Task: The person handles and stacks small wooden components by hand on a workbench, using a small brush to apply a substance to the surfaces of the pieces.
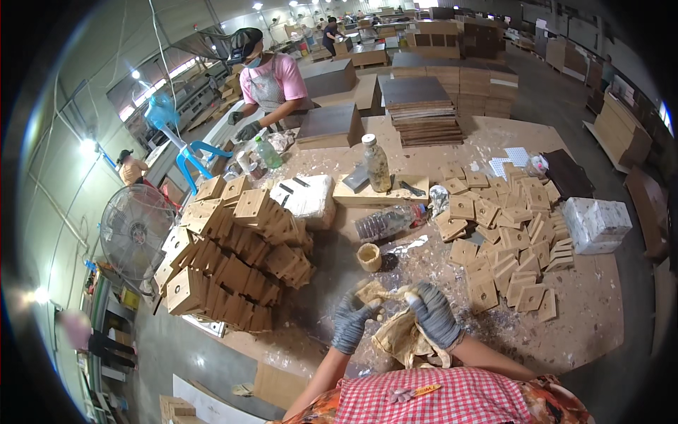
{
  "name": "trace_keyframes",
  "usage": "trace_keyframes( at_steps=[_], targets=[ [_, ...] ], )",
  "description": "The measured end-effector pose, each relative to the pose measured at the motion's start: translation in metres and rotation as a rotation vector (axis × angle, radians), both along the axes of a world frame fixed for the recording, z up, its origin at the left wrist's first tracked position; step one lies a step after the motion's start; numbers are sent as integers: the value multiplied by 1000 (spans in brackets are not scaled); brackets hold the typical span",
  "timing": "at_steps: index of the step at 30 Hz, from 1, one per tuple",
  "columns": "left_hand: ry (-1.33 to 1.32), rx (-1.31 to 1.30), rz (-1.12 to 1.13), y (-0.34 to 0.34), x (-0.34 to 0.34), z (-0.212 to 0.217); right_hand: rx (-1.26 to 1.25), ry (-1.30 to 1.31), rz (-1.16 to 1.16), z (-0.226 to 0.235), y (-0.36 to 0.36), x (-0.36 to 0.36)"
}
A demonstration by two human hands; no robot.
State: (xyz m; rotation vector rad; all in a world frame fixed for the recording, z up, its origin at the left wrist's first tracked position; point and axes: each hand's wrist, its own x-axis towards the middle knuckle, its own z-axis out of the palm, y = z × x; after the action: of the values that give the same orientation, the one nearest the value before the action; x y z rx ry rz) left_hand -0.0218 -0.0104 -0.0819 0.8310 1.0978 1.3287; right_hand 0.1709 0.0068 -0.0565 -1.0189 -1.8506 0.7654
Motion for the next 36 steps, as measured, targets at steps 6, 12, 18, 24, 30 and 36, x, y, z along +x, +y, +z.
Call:
trace_keyframes(
  at_steps=[6, 12, 18, 24, 30, 36],
  targets=[
    [-1, -33, -101, -3, 1, -2, -353, 198, -135, -21, 18, 6],
    [-38, -90, -121, -10, 3, 2, -416, 264, -24, -16, 5, 1],
    [-37, -101, -92, -14, 4, -1, -497, 221, -132, -22, 15, 2],
    [17, -130, -92, -11, -1, -8, -153, 189, 103, -20, -7, -14],
    [-44, -170, 18, -13, -10, -33, 107, -428, 178, -33, -14, -15],
    [-28, -151, 32, -7, -16, -35, 115, -308, 208, -42, 0, -20]
  ],
)
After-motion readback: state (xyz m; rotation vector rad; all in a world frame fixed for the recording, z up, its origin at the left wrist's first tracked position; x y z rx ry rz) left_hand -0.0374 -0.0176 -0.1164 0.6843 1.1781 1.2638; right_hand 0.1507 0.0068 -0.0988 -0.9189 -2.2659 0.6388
